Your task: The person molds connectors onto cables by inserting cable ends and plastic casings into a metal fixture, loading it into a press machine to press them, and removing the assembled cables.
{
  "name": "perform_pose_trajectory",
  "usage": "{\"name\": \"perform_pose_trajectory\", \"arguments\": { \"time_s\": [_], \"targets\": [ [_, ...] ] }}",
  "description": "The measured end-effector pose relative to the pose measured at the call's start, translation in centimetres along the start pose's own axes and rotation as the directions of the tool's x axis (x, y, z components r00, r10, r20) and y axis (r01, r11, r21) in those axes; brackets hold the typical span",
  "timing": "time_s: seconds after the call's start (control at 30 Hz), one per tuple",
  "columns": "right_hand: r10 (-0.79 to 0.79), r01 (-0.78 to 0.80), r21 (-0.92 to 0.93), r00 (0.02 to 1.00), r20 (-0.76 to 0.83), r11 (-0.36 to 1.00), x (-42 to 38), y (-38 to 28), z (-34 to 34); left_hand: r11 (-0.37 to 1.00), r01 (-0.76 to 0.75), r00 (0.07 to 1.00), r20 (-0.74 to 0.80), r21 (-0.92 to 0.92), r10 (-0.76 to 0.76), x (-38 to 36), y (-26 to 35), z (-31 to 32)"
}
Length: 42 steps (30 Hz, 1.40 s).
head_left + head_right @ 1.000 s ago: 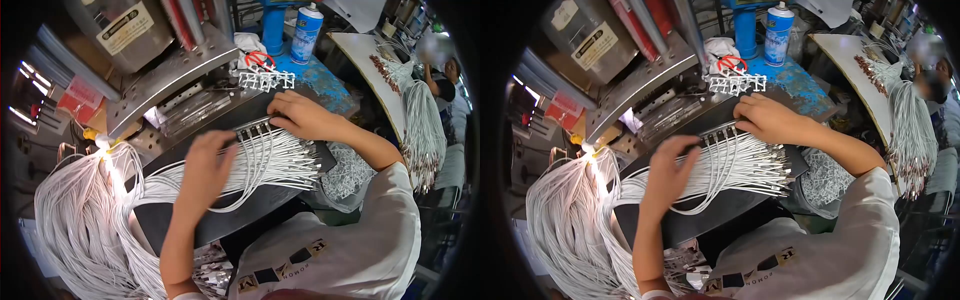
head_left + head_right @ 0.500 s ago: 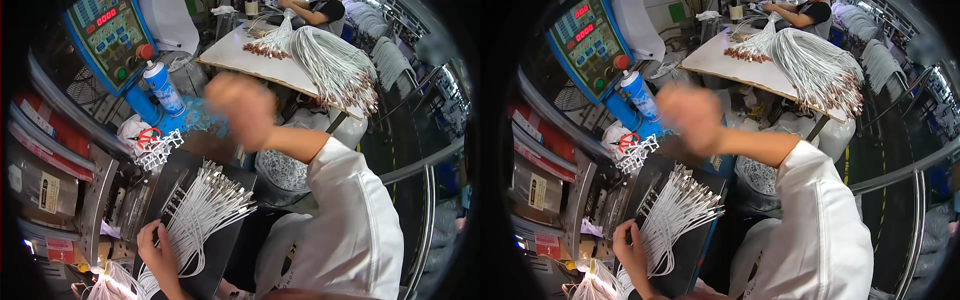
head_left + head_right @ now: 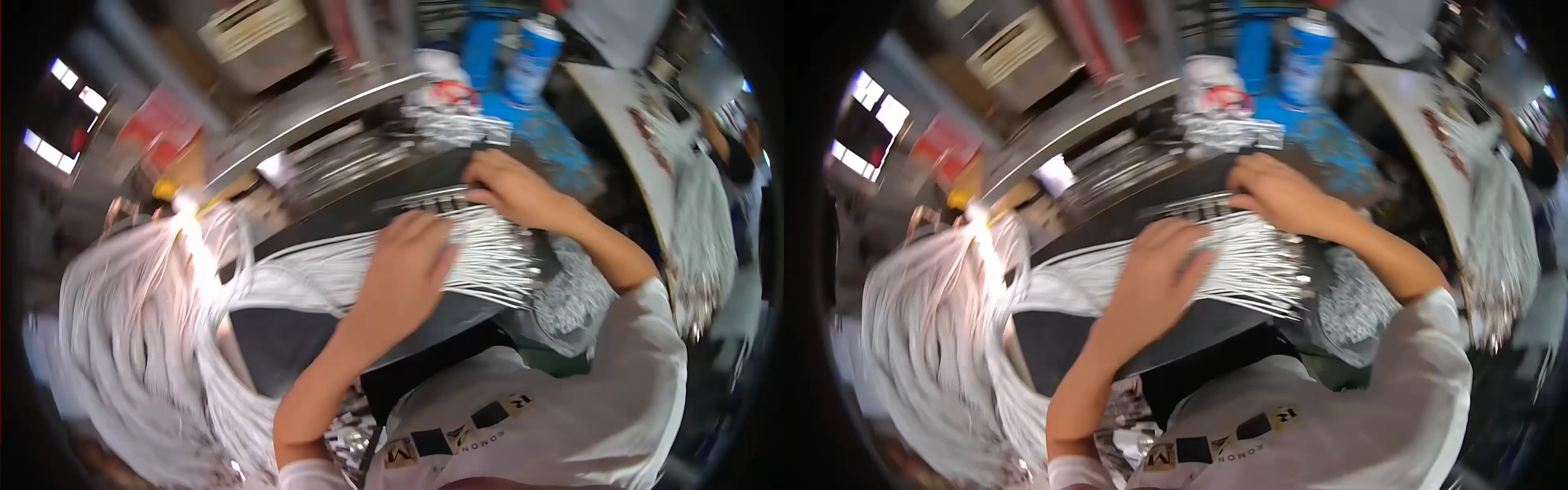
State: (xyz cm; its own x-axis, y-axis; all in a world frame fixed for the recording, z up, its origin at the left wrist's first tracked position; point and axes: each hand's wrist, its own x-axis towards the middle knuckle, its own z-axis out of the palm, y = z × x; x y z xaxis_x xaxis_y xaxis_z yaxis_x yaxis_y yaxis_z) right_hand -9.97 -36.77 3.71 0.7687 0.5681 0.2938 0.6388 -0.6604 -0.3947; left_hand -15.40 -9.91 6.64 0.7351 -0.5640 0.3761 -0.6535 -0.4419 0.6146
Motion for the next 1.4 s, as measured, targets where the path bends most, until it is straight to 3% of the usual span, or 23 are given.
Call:
{"name": "perform_pose_trajectory", "arguments": {
  "time_s": [0.1, 0.23, 0.37, 0.4, 0.5, 0.53, 0.57, 0.63, 0.73, 0.77, 0.9, 0.93, 1.07, 1.17, 1.2, 1.3, 1.37, 1.4],
  "targets": [
    [0.084, -0.083, -0.022, 0.996, 0.018, 0.996, 1.0, -1.4, 0.0, 0.978, 0.035, 0.999, -0.004, 0.207, -0.035, -0.1, 0.7, 1.4],
    [0.162, -0.162, -0.023, 0.987, 0.002, 0.987, 2.2, -2.0, 1.2, 0.944, 0.087, 0.996, -0.053, 0.318, -0.074, -0.2, 0.6, 2.2],
    [0.018, -0.03, -0.084, 0.991, -0.133, 0.996, 5.8, -2.1, 1.6, 0.912, 0.126, 0.992, -0.028, 0.389, -0.125, -0.7, 0.6, 1.1],
    [0.001, -0.015, -0.082, 0.986, -0.167, 0.997, 7.3, -1.7, 2.0, 0.902, 0.095, 0.994, -0.083, 0.422, -0.066, -0.7, -0.1, 1.1],
    [-0.178, 0.134, -0.152, 0.926, -0.332, 0.979, 12.2, 2.0, 4.4, 0.881, 0.174, 0.981, 0.002, 0.44, -0.195, 1.0, -2.8, 0.1],
    [-0.1, 0.05, -0.191, 0.959, -0.265, 0.98, 13.9, 1.9, 4.1, 0.908, 0.168, 0.985, -0.039, 0.384, -0.166, 1.9, -4.4, -0.4],
    [-0.214, 0.154, -0.201, 0.922, -0.324, 0.967, 15.7, 3.7, 5.1, 0.931, 0.161, 0.987, -0.083, 0.328, -0.141, 2.7, -6.3, -0.9],
    [-0.267, 0.19, -0.305, 0.934, -0.236, 0.933, 17.8, 6.0, 5.9, 0.963, 0.197, 0.979, -0.096, 0.186, -0.182, 4.4, -9.0, -2.0],
    [-0.208, 0.175, -0.123, 0.912, -0.354, 0.977, 21.4, 6.7, 7.1, 0.975, 0.217, 0.967, -0.147, 0.042, -0.209, 5.7, -12.1, -3.0],
    [-0.235, 0.182, -0.177, 0.906, -0.352, 0.967, 22.2, 7.0, 7.2, 0.975, 0.221, 0.962, -0.163, 0.001, -0.218, 5.9, -12.6, -3.2],
    [-0.327, 0.169, -0.438, 0.891, -0.315, 0.883, 23.4, 7.3, 6.1, 0.928, 0.336, 0.938, -0.153, 0.164, -0.312, 6.4, -13.5, -4.7],
    [-0.269, 0.106, -0.499, 0.925, -0.267, 0.86, 22.9, 6.4, 5.7, 0.926, 0.328, 0.941, -0.148, 0.186, -0.304, 6.4, -13.5, -4.8],
    [-0.233, 0.129, -0.393, 0.945, -0.229, 0.91, 23.9, 8.6, 7.6, 0.935, 0.25, 0.964, -0.159, 0.253, -0.215, 6.3, -13.9, -4.2],
    [-0.23, 0.181, -0.217, 0.946, -0.227, 0.959, 24.0, 8.9, 7.9, 0.936, 0.223, 0.96, -0.228, 0.271, -0.162, 5.9, -13.6, -3.7],
    [-0.257, 0.205, -0.213, 0.933, -0.251, 0.955, 23.4, 8.5, 8.0, 0.936, 0.222, 0.954, -0.26, 0.273, -0.15, 5.8, -13.5, -3.6],
    [-0.403, 0.298, -0.328, 0.855, -0.326, 0.897, 19.9, 3.4, 7.2, 0.799, 0.274, 0.911, -0.409, 0.535, -0.039, 4.8, -13.8, -3.0],
    [-0.277, 0.269, -0.089, 0.954, -0.11, 0.959, 17.7, 0.1, 6.1, 0.713, 0.308, 0.906, -0.424, 0.63, -0.017, 4.2, -14.7, -2.8],
    [-0.106, 0.104, 0.021, 0.99, 0.092, 0.994, 17.5, -1.2, 6.0, 0.669, 0.324, 0.907, -0.421, 0.669, -0.017, 3.9, -15.0, -2.7]
  ]
}}
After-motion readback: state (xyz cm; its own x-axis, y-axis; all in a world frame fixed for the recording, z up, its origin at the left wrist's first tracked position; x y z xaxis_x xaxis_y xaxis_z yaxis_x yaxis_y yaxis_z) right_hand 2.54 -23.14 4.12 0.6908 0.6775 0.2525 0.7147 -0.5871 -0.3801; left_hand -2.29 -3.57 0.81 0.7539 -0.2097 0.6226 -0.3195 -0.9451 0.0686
